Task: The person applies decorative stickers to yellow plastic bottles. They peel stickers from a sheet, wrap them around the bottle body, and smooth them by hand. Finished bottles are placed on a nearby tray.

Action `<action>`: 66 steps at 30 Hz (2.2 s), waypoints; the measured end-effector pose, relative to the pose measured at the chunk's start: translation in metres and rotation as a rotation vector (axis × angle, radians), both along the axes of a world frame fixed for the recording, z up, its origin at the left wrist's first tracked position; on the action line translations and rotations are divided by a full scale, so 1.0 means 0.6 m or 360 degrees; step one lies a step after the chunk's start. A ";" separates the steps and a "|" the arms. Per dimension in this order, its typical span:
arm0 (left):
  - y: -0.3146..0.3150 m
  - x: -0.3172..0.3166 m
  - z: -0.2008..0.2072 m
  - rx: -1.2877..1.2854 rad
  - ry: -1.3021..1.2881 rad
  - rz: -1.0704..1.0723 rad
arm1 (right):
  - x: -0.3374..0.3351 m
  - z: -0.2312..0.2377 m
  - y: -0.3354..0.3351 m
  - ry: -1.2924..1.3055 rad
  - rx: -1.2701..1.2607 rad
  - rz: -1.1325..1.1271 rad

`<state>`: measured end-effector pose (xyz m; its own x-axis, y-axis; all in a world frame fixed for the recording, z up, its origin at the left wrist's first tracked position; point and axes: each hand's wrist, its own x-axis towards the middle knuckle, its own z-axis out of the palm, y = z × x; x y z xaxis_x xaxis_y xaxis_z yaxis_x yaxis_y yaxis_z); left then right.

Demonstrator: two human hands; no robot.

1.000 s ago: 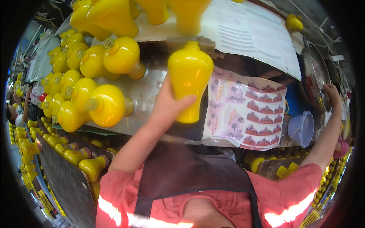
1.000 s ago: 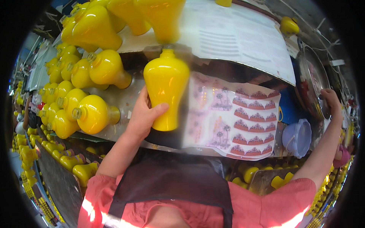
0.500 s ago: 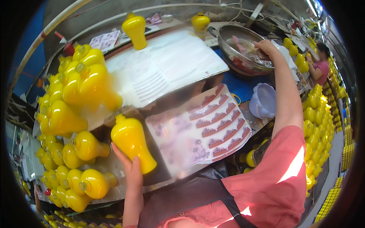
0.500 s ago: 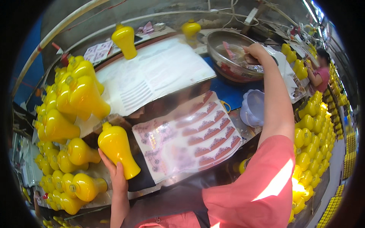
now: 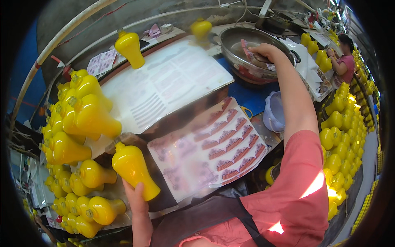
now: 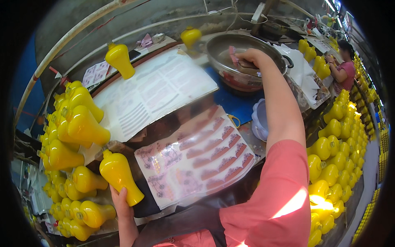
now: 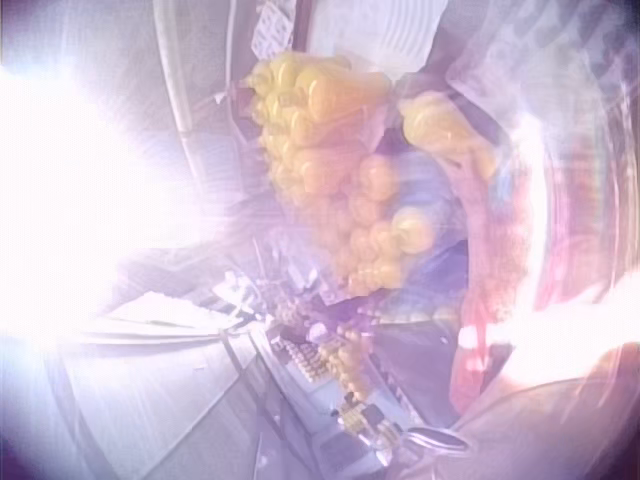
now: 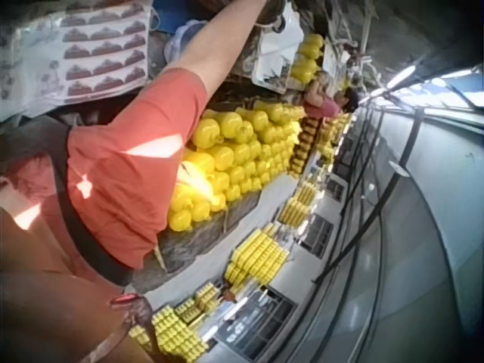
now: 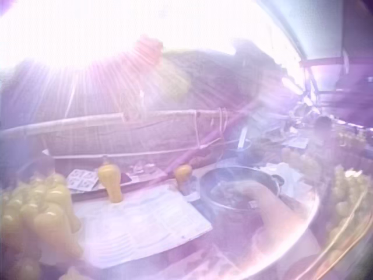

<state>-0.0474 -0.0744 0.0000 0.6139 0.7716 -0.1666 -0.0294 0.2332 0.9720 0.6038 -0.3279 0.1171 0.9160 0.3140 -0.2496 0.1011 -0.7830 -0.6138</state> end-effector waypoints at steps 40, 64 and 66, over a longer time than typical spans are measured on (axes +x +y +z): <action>0.028 -0.031 0.057 0.1129 0.0144 0.0144 | -0.729 0.133 0.327 0.0831 -0.0112 0.2128; 0.032 -0.112 0.075 -0.0233 -0.0049 -0.0202 | -0.790 -0.026 0.297 0.0662 -0.0272 0.1992; 0.029 -0.117 0.063 -0.0254 -0.0161 -0.0068 | -0.787 -0.027 0.298 0.0628 -0.0373 0.1957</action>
<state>-0.1175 -0.0572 0.0377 0.6652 0.7134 -0.2204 -0.1121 0.3872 0.9151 0.1317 -0.1492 0.1010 -0.0828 0.7990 -0.5956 0.6670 -0.3997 -0.6288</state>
